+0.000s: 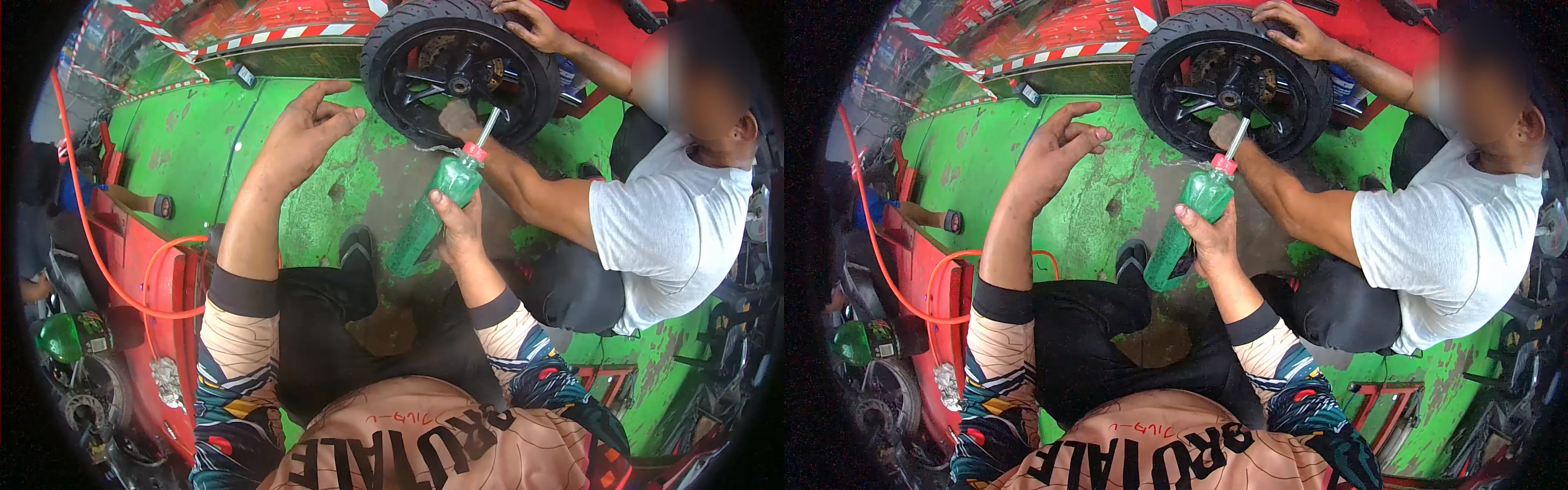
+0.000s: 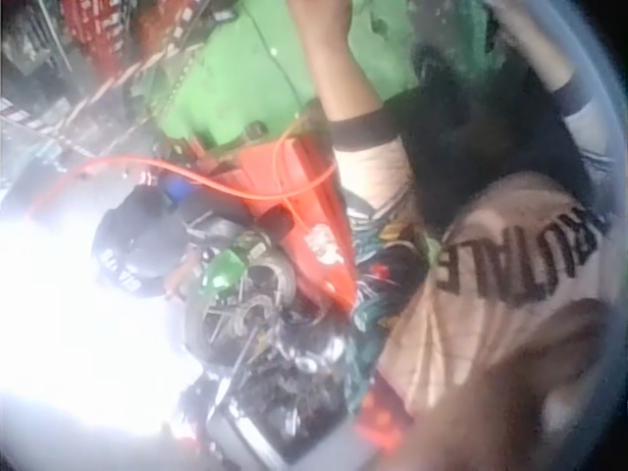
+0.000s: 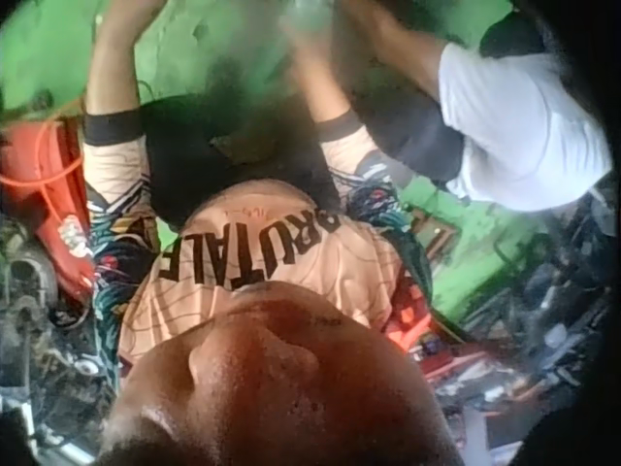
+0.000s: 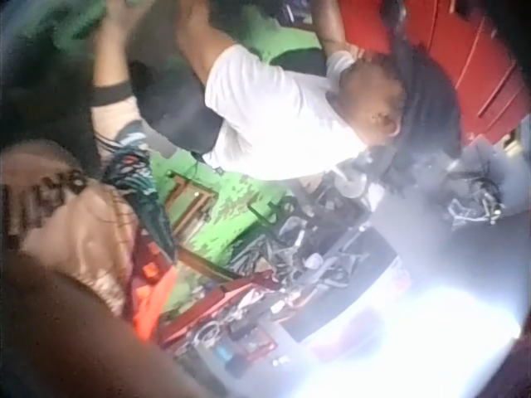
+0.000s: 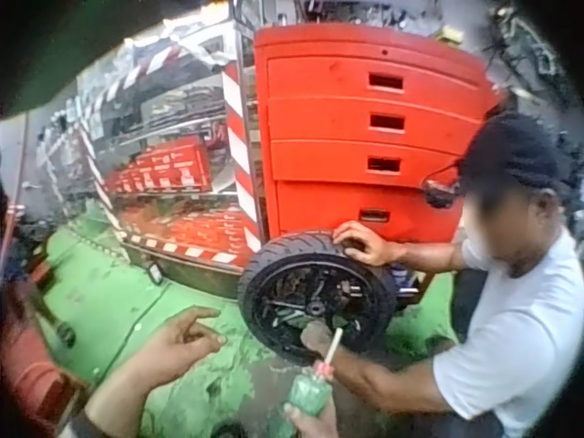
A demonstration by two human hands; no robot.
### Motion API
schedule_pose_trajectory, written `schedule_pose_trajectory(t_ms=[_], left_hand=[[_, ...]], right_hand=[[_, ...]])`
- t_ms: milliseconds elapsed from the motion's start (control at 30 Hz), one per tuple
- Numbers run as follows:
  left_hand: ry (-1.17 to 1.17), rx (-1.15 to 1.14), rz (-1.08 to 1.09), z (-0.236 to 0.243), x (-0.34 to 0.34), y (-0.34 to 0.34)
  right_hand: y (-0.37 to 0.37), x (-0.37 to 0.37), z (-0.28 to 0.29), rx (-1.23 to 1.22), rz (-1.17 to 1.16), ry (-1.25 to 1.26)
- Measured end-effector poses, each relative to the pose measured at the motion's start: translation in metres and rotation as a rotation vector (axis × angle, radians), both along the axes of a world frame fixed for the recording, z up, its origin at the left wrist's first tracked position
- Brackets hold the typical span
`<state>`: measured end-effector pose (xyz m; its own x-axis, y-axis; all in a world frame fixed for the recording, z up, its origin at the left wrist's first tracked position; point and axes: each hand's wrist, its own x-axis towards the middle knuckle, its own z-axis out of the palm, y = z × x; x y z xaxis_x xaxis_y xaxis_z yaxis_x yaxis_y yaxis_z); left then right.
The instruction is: The person squirts liquid from a squeeze bottle onto a motorcycle wheel and tire, assists in pressing the tire using a tire changer machine, and pushes the tire onto the rim by hand while applying liquid.
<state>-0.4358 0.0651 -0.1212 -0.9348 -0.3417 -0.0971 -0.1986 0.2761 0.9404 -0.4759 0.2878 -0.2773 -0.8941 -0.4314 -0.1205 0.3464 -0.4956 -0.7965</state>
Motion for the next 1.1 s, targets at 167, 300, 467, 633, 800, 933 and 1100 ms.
schedule_pose_trajectory(t_ms=[167,300,467,633,800,933,1100], left_hand=[[0.024,-0.04,-0.021,-0.001,0.001,0.0],[0.017,-0.031,-0.015,0.0,0.001,0.0],[0.029,-0.008,0.005,0.002,0.003,0.0],[0.004,-0.032,0.014,0.002,0.002,-0.002],[0.003,-0.051,-0.022,-0.001,-0.002,-0.002],[0.017,-0.025,-0.042,-0.001,-0.002,-0.002],[-0.001,0.005,-0.043,-0.001,-0.002,-0.002]], right_hand=[[0.0,-0.012,-0.003,0.001,0.014,-0.086],[0.002,-0.004,-0.001,-0.06,0.079,0.012],[0.003,-0.012,0.008,-0.075,-0.107,-0.081],[0.001,-0.01,0.001,-0.237,0.069,-0.073],[0.002,-0.003,-0.008,-0.107,0.09,0.073],[0.003,-0.002,-0.001,-0.159,-0.002,-0.072],[-0.001,0.015,-0.002,-0.108,0.064,0.125]])
